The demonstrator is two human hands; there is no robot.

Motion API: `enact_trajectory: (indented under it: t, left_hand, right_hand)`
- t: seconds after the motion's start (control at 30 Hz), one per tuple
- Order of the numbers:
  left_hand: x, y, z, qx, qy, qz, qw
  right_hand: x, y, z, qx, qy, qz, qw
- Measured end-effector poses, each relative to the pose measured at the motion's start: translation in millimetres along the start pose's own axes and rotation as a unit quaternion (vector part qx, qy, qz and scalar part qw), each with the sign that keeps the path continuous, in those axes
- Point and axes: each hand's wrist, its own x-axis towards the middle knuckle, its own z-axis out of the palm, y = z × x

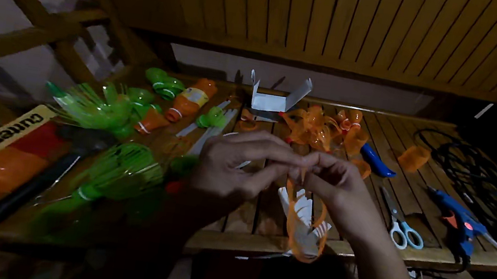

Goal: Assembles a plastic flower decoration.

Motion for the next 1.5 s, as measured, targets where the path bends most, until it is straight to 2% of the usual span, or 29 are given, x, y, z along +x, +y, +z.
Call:
enact_trajectory:
  t: [0.27,0.43,0.67,0.83,0.97,1.07,1.27,1.5]
  left_hand:
    - [-6,-8,4,0.049,0.055,0.126,0.989]
    - [-6,-9,6,0.046,0.080,0.144,0.985]
    - [-9,-2,6,0.000,0.076,0.076,0.994]
    - [-10,9,-1,-0.107,0.032,-0.037,0.993]
    - [-7,16,-5,-0.121,0.020,-0.100,0.987]
    - [-7,17,-7,-0.106,0.029,-0.106,0.988]
    - [-10,10,-3,0.000,0.062,0.031,0.998]
    - [-12,6,0,0.066,0.093,0.099,0.989]
  right_hand:
    - [-3,3,-5,0.103,-0.056,-0.006,0.993]
    - [-3,4,-4,0.090,-0.063,-0.052,0.993]
    - [-5,5,2,-0.041,0.001,-0.158,0.987]
    - [-5,8,3,-0.097,0.026,-0.220,0.970]
    - [-6,9,5,-0.149,0.030,-0.248,0.957]
    - [-7,8,7,-0.151,0.029,-0.236,0.960]
    - [-6,5,10,-0.077,0.034,-0.172,0.982]
    - [-7,1,9,0.011,-0.025,-0.080,0.996]
